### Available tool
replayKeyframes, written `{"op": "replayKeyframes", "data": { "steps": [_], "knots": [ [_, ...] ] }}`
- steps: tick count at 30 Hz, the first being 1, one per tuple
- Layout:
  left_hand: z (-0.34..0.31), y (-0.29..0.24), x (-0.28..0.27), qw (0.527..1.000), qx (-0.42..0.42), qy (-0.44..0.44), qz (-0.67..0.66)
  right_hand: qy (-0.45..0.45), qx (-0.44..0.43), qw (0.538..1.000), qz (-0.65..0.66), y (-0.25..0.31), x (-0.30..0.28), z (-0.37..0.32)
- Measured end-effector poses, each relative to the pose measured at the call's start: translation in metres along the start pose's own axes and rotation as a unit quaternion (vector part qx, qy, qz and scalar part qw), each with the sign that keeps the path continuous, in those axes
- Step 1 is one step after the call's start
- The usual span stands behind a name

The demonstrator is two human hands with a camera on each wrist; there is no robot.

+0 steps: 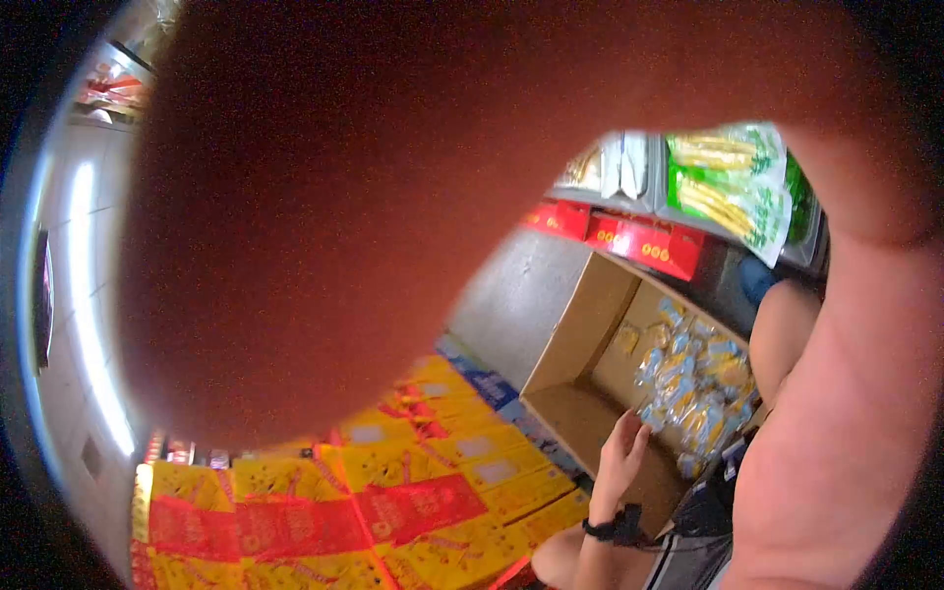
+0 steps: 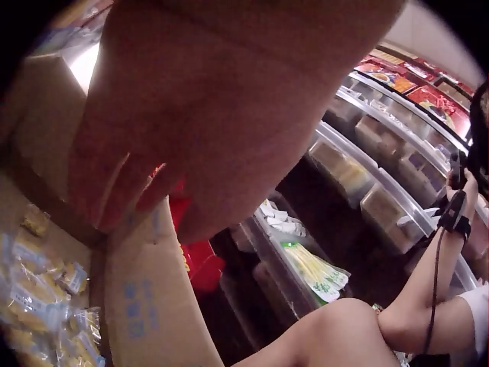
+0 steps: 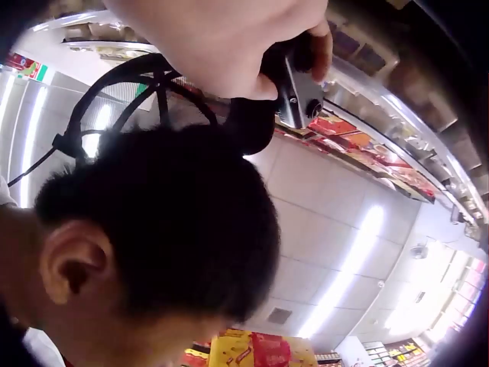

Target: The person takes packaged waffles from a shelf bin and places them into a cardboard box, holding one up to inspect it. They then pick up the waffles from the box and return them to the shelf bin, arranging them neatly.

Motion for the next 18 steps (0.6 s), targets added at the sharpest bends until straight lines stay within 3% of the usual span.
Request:
{"op": "replayKeyframes", "data": {
  "steps": [2, 4, 7, 11, 12, 14, 18],
  "knots": [
    [0.002, 0.006, 0.000, 0.999, 0.027, 0.020, -0.016, -0.017, 0.003, 1.000, 0.005, 0.011, -0.007, 0.003],
    [-0.012, -0.033, -0.015, 1.000, -0.001, 0.029, 0.004, -0.033, -0.009, 0.999, 0.003, 0.034, -0.013, -0.005],
    [-0.017, -0.017, -0.012, 0.997, 0.026, 0.056, 0.050, 0.021, -0.087, 0.994, -0.060, 0.061, 0.016, -0.025],
    [-0.026, -0.011, -0.012, 0.997, 0.003, 0.043, 0.064, 0.038, -0.050, 0.996, -0.056, 0.031, 0.015, -0.024],
    [-0.023, 0.014, -0.006, 0.994, 0.006, 0.041, 0.101, 0.056, -0.051, 0.995, -0.057, 0.026, 0.015, -0.027],
    [-0.027, -0.023, -0.013, 0.994, -0.012, 0.037, 0.105, 0.082, -0.039, 0.995, -0.051, 0.014, 0.019, -0.031],
    [-0.030, -0.013, -0.009, 0.993, 0.041, 0.036, 0.107, 0.085, -0.020, 0.996, -0.022, 0.006, 0.024, -0.042]
  ]
}}
Point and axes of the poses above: each hand's wrist, its own z-axis towards the middle knuckle, its own x-axis out of the palm, y = z × x, the point moved 1 cm from there along z, towards the middle knuckle, and after that the axes turned 1 degree about -y, right-handed, at the moved point
